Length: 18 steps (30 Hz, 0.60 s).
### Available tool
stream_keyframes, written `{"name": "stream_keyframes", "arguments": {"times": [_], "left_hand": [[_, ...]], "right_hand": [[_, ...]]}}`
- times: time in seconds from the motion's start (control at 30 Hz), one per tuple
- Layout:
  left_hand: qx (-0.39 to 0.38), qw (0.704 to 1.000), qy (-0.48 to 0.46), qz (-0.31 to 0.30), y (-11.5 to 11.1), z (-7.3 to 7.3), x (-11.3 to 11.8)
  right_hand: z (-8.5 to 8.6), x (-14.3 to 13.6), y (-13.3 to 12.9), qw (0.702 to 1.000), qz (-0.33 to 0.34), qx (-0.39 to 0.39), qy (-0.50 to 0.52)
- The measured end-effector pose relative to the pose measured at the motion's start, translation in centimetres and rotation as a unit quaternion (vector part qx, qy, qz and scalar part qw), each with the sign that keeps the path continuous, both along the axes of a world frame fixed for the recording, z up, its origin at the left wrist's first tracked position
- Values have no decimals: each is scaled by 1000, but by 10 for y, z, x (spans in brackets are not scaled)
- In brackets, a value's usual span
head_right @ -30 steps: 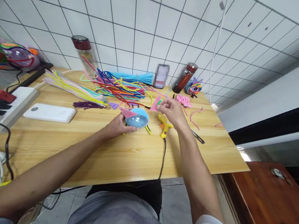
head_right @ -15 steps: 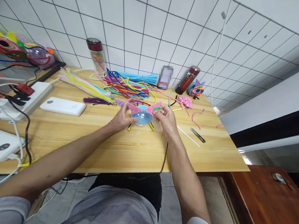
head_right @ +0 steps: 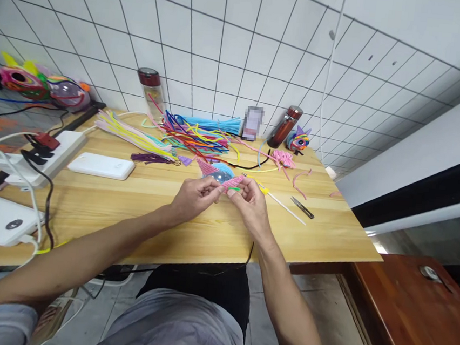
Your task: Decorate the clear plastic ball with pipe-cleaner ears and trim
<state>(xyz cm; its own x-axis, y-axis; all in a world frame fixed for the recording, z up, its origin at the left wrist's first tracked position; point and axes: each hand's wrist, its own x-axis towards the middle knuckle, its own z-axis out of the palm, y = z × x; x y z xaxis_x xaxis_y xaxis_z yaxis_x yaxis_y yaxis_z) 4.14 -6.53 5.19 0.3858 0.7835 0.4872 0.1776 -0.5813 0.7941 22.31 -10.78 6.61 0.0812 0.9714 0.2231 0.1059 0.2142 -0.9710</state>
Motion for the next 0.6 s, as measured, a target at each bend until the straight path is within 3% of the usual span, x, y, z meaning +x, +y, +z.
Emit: {"name": "stream_keyframes", "arguments": {"times": [0.13, 0.27, 0.4, 0.5, 0.6], "left_hand": [[9, 1000, 7, 20, 2, -15, 6], [-50, 999, -15, 9, 2, -24, 10], [-145, 987, -72, -3, 5, -25, 11], [-199, 975, -101, -4, 6, -26, 12], [-228, 968, -101, -17, 5, -28, 13]], "right_hand": [[-14, -2, 3, 999, -35, 3, 13], [-29, 10, 8, 999, -53, -4, -5], [-40, 47, 8, 985, -129, -5, -118], [-42, 76, 2, 950, -181, 19, -254], [-38, 81, -7, 939, -179, 29, -291]]}}
